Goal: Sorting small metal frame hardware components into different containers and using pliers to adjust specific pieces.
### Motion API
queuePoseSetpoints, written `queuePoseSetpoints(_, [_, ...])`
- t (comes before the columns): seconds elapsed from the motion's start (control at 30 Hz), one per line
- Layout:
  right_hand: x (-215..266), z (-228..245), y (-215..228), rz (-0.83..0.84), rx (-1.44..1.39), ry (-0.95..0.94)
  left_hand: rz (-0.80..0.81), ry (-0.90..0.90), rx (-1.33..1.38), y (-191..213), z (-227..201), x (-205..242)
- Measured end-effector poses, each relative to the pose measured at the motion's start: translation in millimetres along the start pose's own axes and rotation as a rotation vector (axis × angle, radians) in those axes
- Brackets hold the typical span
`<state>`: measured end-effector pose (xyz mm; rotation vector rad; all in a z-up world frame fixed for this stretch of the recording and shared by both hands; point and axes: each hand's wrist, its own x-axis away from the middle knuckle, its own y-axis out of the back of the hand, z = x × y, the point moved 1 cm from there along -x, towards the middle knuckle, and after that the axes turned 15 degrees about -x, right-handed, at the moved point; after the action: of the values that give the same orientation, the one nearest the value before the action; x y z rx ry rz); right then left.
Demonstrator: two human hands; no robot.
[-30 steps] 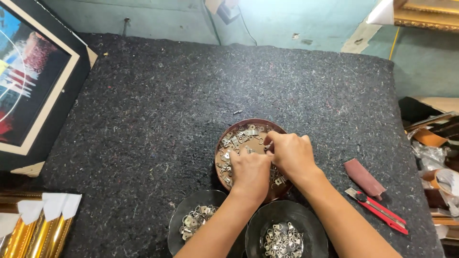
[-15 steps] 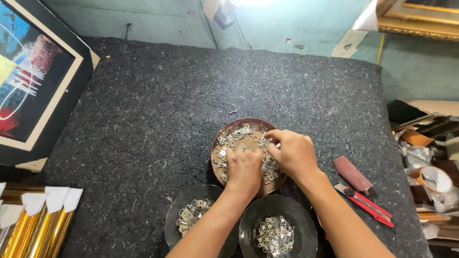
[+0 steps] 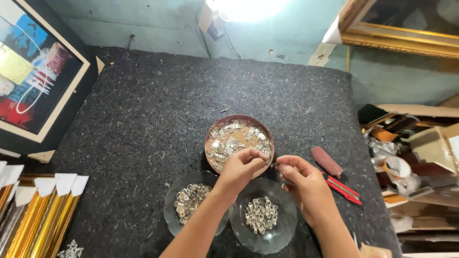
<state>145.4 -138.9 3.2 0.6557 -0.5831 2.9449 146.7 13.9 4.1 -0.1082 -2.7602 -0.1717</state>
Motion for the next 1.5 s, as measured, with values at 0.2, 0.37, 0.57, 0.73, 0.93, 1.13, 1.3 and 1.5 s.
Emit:
queuePoseSetpoints(0.2, [77.4, 7.0, -2.9, -0.028, -0.096, -0.012, 0.157, -0.067, 0.278, -4.9, 4.8, 78.7])
queuePoseSetpoints(0.37, [121.4, -3.6, 6.0, -0.072, -0.006, 0.113, 0.169, -0.077, 0.334, -9.8, 2.9, 135.6])
queuePoseSetpoints(0.57, [155.3, -14.9, 9.3, -0.016, -0.067, 0.151, 0.152, -0.134, 0.352, -13.8, 5.9, 169.6])
queuePoseSetpoints(0.73, [173.0, -15.4, 13.2, 0.088, -0.110, 0.277, 0.141, -0.092, 0.335, -12.4, 5.5, 184.6])
queuePoseSetpoints(0.93, [192.2, -11.4, 16.6, 0.127, 0.091, 0.272, 0.260, -0.078, 0.411, -17.8, 10.8, 199.2])
queuePoseSetpoints(1.13, [204.7, -11.6, 17.7, 0.113, 0.051, 0.310, 0.324, -0.064, 0.498, -20.2, 13.5, 206.8])
queuePoseSetpoints(1.3, [208.9, -10.4, 20.2, 0.124, 0.124, 0.337, 0.325, -0.020, 0.479, -19.9, 12.7, 210.6])
queuePoseSetpoints(1.5, [208.0, -11.3, 19.8, 0.185, 0.090, 0.306, 0.317, -0.026, 0.450, -21.6, 11.7, 212.8])
